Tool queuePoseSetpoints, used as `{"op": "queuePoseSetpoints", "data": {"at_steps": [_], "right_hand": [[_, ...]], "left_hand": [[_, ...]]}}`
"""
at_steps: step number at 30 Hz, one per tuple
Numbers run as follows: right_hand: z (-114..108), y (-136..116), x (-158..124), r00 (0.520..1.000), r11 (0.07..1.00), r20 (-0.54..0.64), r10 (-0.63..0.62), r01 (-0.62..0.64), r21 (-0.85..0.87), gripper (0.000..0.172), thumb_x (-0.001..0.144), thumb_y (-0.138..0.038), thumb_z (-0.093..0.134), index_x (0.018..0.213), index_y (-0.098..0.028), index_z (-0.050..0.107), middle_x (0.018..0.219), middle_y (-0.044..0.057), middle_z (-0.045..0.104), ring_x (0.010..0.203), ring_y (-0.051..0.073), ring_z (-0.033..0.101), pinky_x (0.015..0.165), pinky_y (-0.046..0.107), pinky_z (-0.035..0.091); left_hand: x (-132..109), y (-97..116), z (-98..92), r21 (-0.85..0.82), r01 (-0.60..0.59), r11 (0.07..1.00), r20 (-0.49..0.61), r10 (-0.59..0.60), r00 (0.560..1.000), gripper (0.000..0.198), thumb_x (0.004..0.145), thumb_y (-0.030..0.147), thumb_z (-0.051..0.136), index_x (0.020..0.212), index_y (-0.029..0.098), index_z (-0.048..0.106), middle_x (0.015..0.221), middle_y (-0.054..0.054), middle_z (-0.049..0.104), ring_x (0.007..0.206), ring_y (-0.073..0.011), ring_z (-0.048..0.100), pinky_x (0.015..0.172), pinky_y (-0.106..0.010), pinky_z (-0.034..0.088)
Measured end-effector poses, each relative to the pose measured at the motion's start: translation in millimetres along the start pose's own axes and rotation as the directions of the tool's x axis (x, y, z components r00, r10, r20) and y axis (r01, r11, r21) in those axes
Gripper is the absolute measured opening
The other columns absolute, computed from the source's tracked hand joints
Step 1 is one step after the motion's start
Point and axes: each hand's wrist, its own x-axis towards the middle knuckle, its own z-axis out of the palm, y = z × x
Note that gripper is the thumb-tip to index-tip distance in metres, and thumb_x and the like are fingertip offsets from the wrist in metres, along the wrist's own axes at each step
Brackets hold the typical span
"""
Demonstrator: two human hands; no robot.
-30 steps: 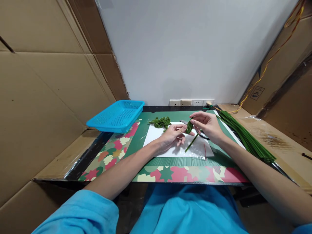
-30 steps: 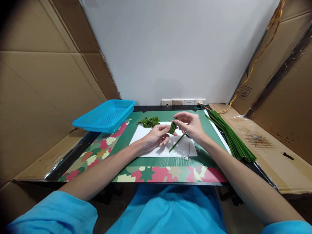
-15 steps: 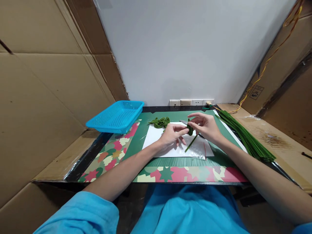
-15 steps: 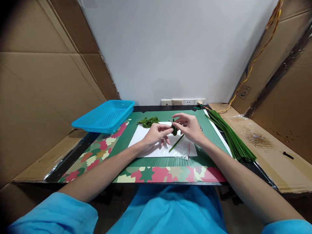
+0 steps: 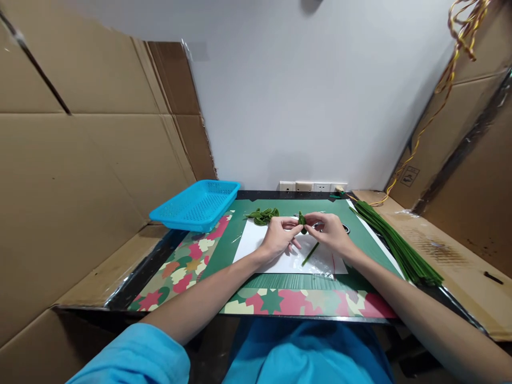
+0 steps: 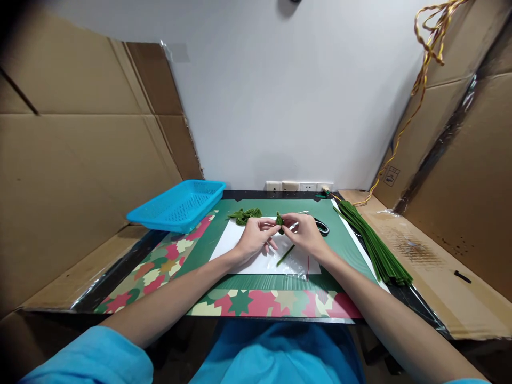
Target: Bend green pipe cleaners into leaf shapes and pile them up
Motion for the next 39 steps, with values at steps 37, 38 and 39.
{"op": "queuePoseSetpoints", "data": {"at_steps": [37, 38, 39], "right_hand": [[-15, 7, 5, 0.937, 0.851, 0.229, 0.265, -0.339, 0.401, 0.037, 0.074, -0.05, 0.085, 0.08, -0.017, 0.069, 0.072, 0.002, 0.064, 0.065, 0.015, 0.061, 0.051, 0.025, 0.052], [-15, 6, 5, 0.938, 0.851, 0.234, 0.255, -0.333, 0.406, 0.037, 0.074, -0.05, 0.085, 0.08, -0.016, 0.069, 0.072, 0.002, 0.064, 0.064, 0.015, 0.061, 0.052, 0.026, 0.052], [-16, 7, 5, 0.939, 0.85, 0.244, 0.244, -0.328, 0.412, 0.037, 0.075, -0.05, 0.085, 0.08, -0.016, 0.07, 0.072, 0.002, 0.065, 0.064, 0.015, 0.061, 0.054, 0.026, 0.053]], "left_hand": [[10, -10, -3.4, 0.1, -0.16, 0.982, 0.131, 0.146, 0.98, 0.042, 0.09, 0.054, 0.07, 0.1, 0.013, 0.065, 0.102, -0.007, 0.07, 0.046, -0.0052, 0.057, 0.039, -0.02, 0.046], [10, -10, -3.6, 0.104, -0.158, 0.982, 0.135, 0.143, 0.98, 0.042, 0.09, 0.054, 0.069, 0.101, 0.013, 0.065, 0.101, -0.007, 0.07, 0.046, -0.0051, 0.058, 0.039, -0.02, 0.046], [10, -10, -3.8, 0.102, -0.157, 0.982, 0.137, 0.142, 0.98, 0.042, 0.091, 0.054, 0.069, 0.102, 0.013, 0.065, 0.101, -0.007, 0.07, 0.046, -0.0048, 0.057, 0.039, -0.019, 0.045]]}}
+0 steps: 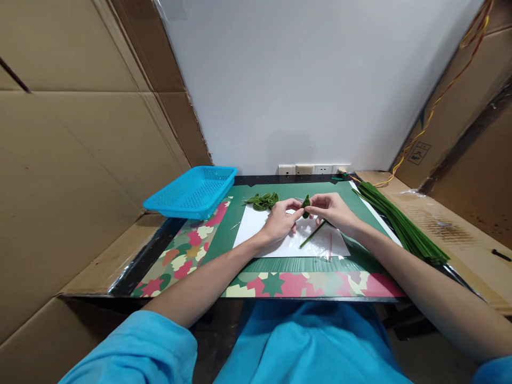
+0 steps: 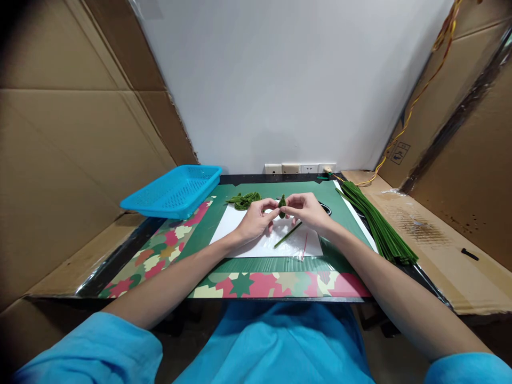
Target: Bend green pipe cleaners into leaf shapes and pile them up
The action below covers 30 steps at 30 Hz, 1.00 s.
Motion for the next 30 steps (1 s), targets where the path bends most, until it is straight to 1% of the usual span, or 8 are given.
{"op": "queuePoseSetpoints", "data": {"at_steps": [4, 11, 16, 20, 22, 24, 27, 30], "right_hand": [[-2, -1, 0, 0.999, 0.999, 0.046, 0.001, -0.003, 0.033, 0.038, 0.076, -0.051, 0.084, 0.082, -0.015, 0.073, 0.074, 0.003, 0.067, 0.067, 0.015, 0.061, 0.057, 0.026, 0.054], [-3, -4, -1, 0.999, 0.995, -0.021, 0.046, -0.044, 0.092, 0.038, 0.072, -0.051, 0.087, 0.077, -0.016, 0.073, 0.072, 0.001, 0.066, 0.062, 0.012, 0.059, 0.058, 0.026, 0.052], [-2, -1, 1, 0.999, 0.986, -0.037, 0.028, -0.022, 0.164, 0.035, 0.072, -0.046, 0.089, 0.083, -0.017, 0.073, 0.078, 0.002, 0.069, 0.064, 0.015, 0.065, 0.062, 0.03, 0.057], [-4, -4, -2, 0.946, 0.982, -0.264, -0.187, 0.176, -0.064, 0.038, 0.084, -0.048, 0.079, 0.112, -0.023, 0.075, 0.101, 0.008, 0.074, 0.069, 0.018, 0.068, 0.06, 0.035, 0.06], [-8, -8, -6, 0.856, 0.89, -0.314, -0.411, 0.303, -0.34, 0.034, 0.092, -0.044, 0.07, 0.121, -0.027, 0.074, 0.119, 0.01, 0.073, 0.077, 0.02, 0.07, 0.066, 0.036, 0.061], [-11, -11, -11, 0.789, 0.722, -0.207, -0.579, 0.378, -0.579, 0.029, 0.096, -0.035, 0.064, 0.122, -0.029, 0.075, 0.132, 0.009, 0.069, 0.086, 0.021, 0.073, 0.073, 0.036, 0.061], [-14, -9, -12, 0.738, 0.496, -0.004, -0.675, 0.45, -0.742, 0.025, 0.096, -0.025, 0.062, 0.116, -0.029, 0.078, 0.126, 0.008, 0.074, 0.097, 0.024, 0.075, 0.081, 0.037, 0.061], [-13, -1, -9, 0.686, 0.379, 0.09, -0.722, 0.501, -0.778, 0.025, 0.097, -0.019, 0.06, 0.111, -0.027, 0.079, 0.113, 0.007, 0.079, 0.1, 0.024, 0.076, 0.084, 0.036, 0.061]], "left_hand": [[1, 2, -1.6, -0.051, 0.017, 0.999, 0.025, -0.016, 1.0, 0.044, 0.088, 0.054, 0.072, 0.102, 0.013, 0.064, 0.099, -0.007, 0.071, 0.043, -0.004, 0.056, 0.037, -0.018, 0.042], [-1, 6, -0.8, -0.164, 0.104, 0.981, 0.071, -0.093, 0.993, 0.048, 0.085, 0.057, 0.075, 0.105, 0.015, 0.063, 0.074, 0.001, 0.063, 0.045, -0.0081, 0.057, 0.034, -0.017, 0.034], [-5, 12, 5.0, -0.204, 0.072, 0.976, 0.109, -0.05, 0.993, 0.045, 0.085, 0.056, 0.076, 0.092, 0.013, 0.067, 0.081, -0.001, 0.064, 0.047, -0.0025, 0.044, 0.04, -0.018, 0.03], [-7, 18, 7.1, -0.222, 0.093, 0.971, 0.067, -0.08, 0.995, 0.043, 0.084, 0.054, 0.078, 0.085, 0.012, 0.07, 0.072, 0.001, 0.055, 0.054, -0.0041, 0.041, 0.046, -0.019, 0.029], [-8, 21, 6.6, -0.229, 0.118, 0.966, 0.055, -0.108, 0.993, 0.043, 0.081, 0.053, 0.081, 0.084, 0.011, 0.071, 0.07, 0.002, 0.053, 0.054, -0.0044, 0.038, 0.047, -0.019, 0.027], [-8, 23, 5.6, -0.243, 0.142, 0.96, 0.077, -0.127, 0.989, 0.043, 0.08, 0.052, 0.082, 0.087, 0.011, 0.072, 0.071, 0.002, 0.053, 0.053, -0.004, 0.036, 0.047, -0.02, 0.025], [-8, 26, 4.3, -0.258, 0.155, 0.954, 0.122, -0.127, 0.984, 0.043, 0.08, 0.052, 0.082, 0.086, 0.011, 0.072, 0.071, 0.001, 0.056, 0.052, -0.0034, 0.035, 0.047, -0.021, 0.023], [-9, 27, 3.7, -0.246, 0.154, 0.957, 0.134, -0.123, 0.983, 0.045, 0.077, 0.053, 0.084, 0.08, 0.01, 0.071, 0.071, -0.001, 0.06, 0.05, -0.0028, 0.036, 0.047, -0.022, 0.024]]}}
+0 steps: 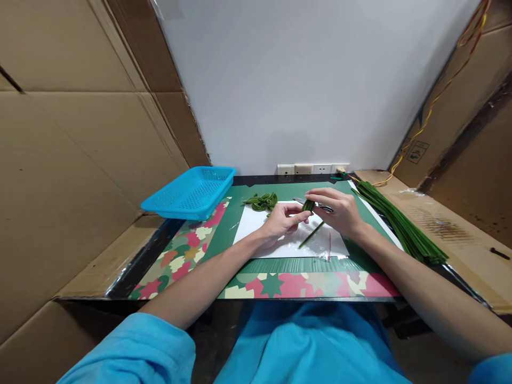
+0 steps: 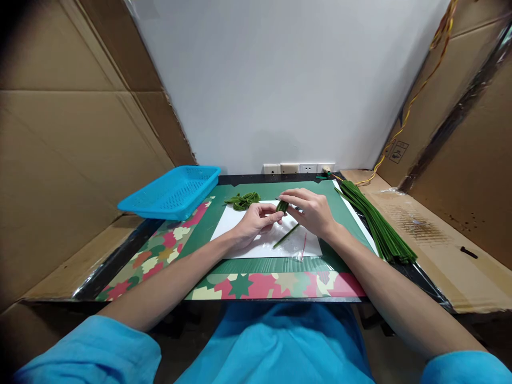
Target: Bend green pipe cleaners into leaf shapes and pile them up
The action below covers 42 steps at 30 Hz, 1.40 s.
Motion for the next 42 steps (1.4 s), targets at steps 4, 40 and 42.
{"op": "queuePoseSetpoints", "data": {"at_steps": [4, 40, 42], "right_hand": [[7, 0, -2, 0.999, 0.999, -0.043, 0.016, -0.014, 0.05, 0.026, 0.097, -0.014, 0.058, 0.107, -0.024, 0.081, 0.105, 0.006, 0.082, 0.091, 0.022, 0.077, 0.079, 0.034, 0.061], [10, -3, 2, 0.981, 0.97, 0.065, 0.182, -0.19, 0.153, 0.024, 0.091, -0.014, 0.055, 0.092, -0.02, 0.078, 0.082, 0.006, 0.075, 0.068, 0.017, 0.066, 0.064, 0.028, 0.047], [8, -6, 3, 0.976, 0.96, 0.078, 0.204, -0.215, 0.177, 0.024, 0.091, -0.014, 0.055, 0.087, -0.019, 0.078, 0.077, 0.005, 0.074, 0.064, 0.016, 0.063, 0.062, 0.027, 0.045]], "left_hand": [[1, -2, -0.6, 0.055, -0.032, 0.998, 0.008, 0.032, 0.999, 0.044, 0.077, 0.052, 0.084, 0.079, 0.009, 0.074, 0.074, -0.004, 0.068, 0.049, -0.0033, 0.038, 0.047, -0.023, 0.026], [4, -11, -9.3, -0.015, 0.003, 1.0, 0.09, -0.002, 0.996, 0.041, 0.076, 0.048, 0.086, 0.075, 0.012, 0.068, 0.06, -0.002, 0.064, 0.04, -0.0061, 0.047, 0.036, -0.019, 0.026], [4, -10, -9.3, -0.01, -0.008, 1.0, 0.092, 0.009, 0.996, 0.041, 0.076, 0.048, 0.087, 0.071, 0.012, 0.066, 0.061, -0.003, 0.066, 0.04, -0.0057, 0.046, 0.037, -0.019, 0.025]]}}
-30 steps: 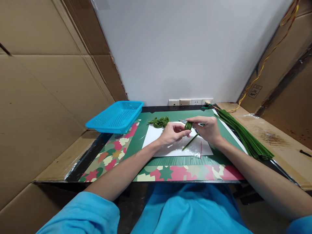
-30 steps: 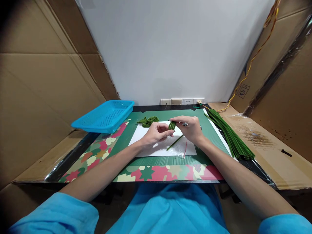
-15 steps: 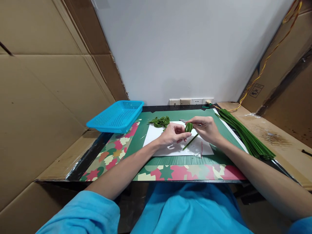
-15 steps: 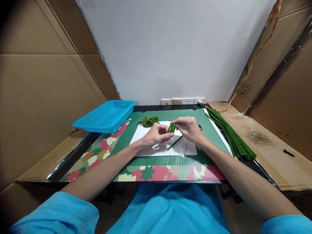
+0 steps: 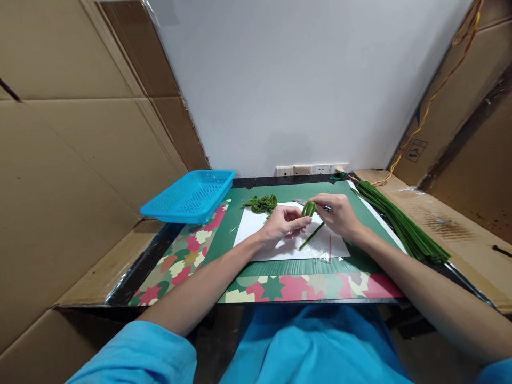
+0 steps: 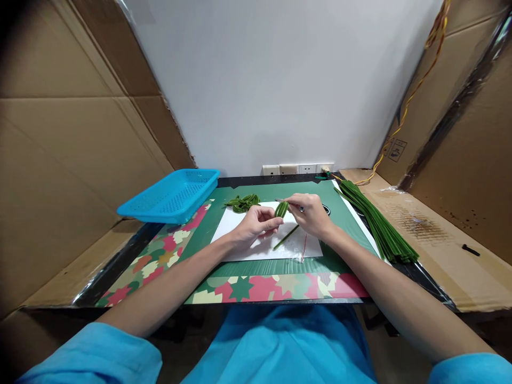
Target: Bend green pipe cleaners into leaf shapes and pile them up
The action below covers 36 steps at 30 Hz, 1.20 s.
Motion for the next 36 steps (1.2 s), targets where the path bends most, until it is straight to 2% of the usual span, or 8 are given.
{"op": "queuePoseSetpoints", "data": {"at_steps": [6, 10, 14, 17, 23, 27, 31, 36], "right_hand": [[-3, -13, 5, 0.987, 0.981, 0.12, 0.108, -0.125, 0.15, 0.029, 0.089, -0.018, 0.055, 0.067, -0.017, 0.073, 0.06, 0.002, 0.067, 0.053, 0.013, 0.056, 0.052, 0.023, 0.039], [0, -10, 5, 0.985, 0.975, 0.092, 0.147, -0.16, 0.157, 0.024, 0.089, -0.019, 0.056, 0.079, -0.018, 0.078, 0.067, 0.003, 0.071, 0.059, 0.015, 0.061, 0.055, 0.024, 0.043], [3, -2, 2, 0.995, 0.992, 0.057, 0.085, -0.09, 0.089, 0.022, 0.089, -0.016, 0.057, 0.091, -0.019, 0.079, 0.077, 0.004, 0.074, 0.064, 0.015, 0.062, 0.06, 0.025, 0.045], [3, 4, 0, 0.996, 1.0, 0.088, 0.01, -0.01, 0.007, 0.027, 0.09, -0.011, 0.055, 0.097, -0.02, 0.079, 0.08, 0.004, 0.072, 0.064, 0.015, 0.06, 0.062, 0.025, 0.044], [-1, 7, 0, 0.988, 0.997, 0.155, -0.024, 0.035, -0.067, 0.027, 0.097, -0.014, 0.053, 0.086, -0.02, 0.077, 0.07, 0.002, 0.058, 0.06, 0.014, 0.053, 0.06, 0.026, 0.038], [-2, 5, 2, 0.985, 0.998, 0.163, -0.048, 0.054, -0.033, 0.029, 0.099, -0.014, 0.052, 0.083, -0.02, 0.076, 0.07, 0.001, 0.057, 0.06, 0.014, 0.051, 0.06, 0.026, 0.037], [-3, 6, 2, 0.981, 0.998, 0.184, -0.067, 0.067, 0.003, 0.03, 0.1, -0.015, 0.051, 0.085, -0.021, 0.077, 0.075, 0.003, 0.063, 0.063, 0.015, 0.055, 0.062, 0.026, 0.039], [-3, 8, -2, 0.974, 0.994, 0.216, -0.068, 0.084, -0.067, 0.032, 0.102, -0.019, 0.049, 0.09, -0.022, 0.079, 0.08, 0.005, 0.066, 0.068, 0.016, 0.059, 0.065, 0.027, 0.042]], "left_hand": [[1, 2, -0.8, 0.069, -0.096, 0.993, -0.036, 0.098, 0.995, 0.044, 0.07, 0.047, 0.091, 0.067, 0.011, 0.065, 0.061, -0.004, 0.067, 0.045, -0.0047, 0.046, 0.044, -0.019, 0.034], [1, 1, -0.6, 0.027, -0.036, 0.999, -0.04, 0.037, 0.999, 0.046, 0.069, 0.05, 0.09, 0.067, 0.011, 0.067, 0.061, -0.004, 0.067, 0.042, -0.0043, 0.043, 0.041, -0.02, 0.029], [0, 1, 1.7, -0.024, -0.031, 0.999, -0.053, 0.029, 0.998, 0.043, 0.07, 0.048, 0.09, 0.08, 0.01, 0.073, 0.065, -0.003, 0.066, 0.043, -0.0052, 0.044, 0.039, -0.021, 0.025], [-2, 3, 3.4, -0.018, -0.019, 1.0, -0.064, 0.017, 0.998, 0.044, 0.069, 0.046, 0.092, 0.09, 0.01, 0.077, 0.069, -0.002, 0.066, 0.046, -0.0054, 0.045, 0.04, -0.021, 0.028], [-4, 4, 5.3, -0.004, 0.016, 1.0, -0.114, -0.016, 0.993, 0.049, 0.066, 0.041, 0.094, 0.102, 0.011, 0.081, 0.059, 0.003, 0.058, 0.046, -0.0043, 0.041, 0.045, -0.021, 0.031], [-4, 3, 6.0, -0.022, 0.009, 1.0, -0.125, -0.011, 0.992, 0.05, 0.064, 0.042, 0.095, 0.101, 0.01, 0.083, 0.056, 0.003, 0.056, 0.045, -0.0036, 0.036, 0.043, -0.021, 0.027], [-4, 2, 5.7, -0.005, -0.002, 1.0, -0.128, 0.001, 0.992, 0.045, 0.065, 0.043, 0.095, 0.095, 0.01, 0.084, 0.053, 0.003, 0.053, 0.045, -0.0035, 0.033, 0.042, -0.021, 0.023], [-3, 1, 2.8, 0.021, -0.003, 1.0, -0.083, 0.005, 0.997, 0.042, 0.065, 0.046, 0.094, 0.083, 0.01, 0.082, 0.06, -0.001, 0.06, 0.045, -0.003, 0.034, 0.041, -0.021, 0.022]]}}
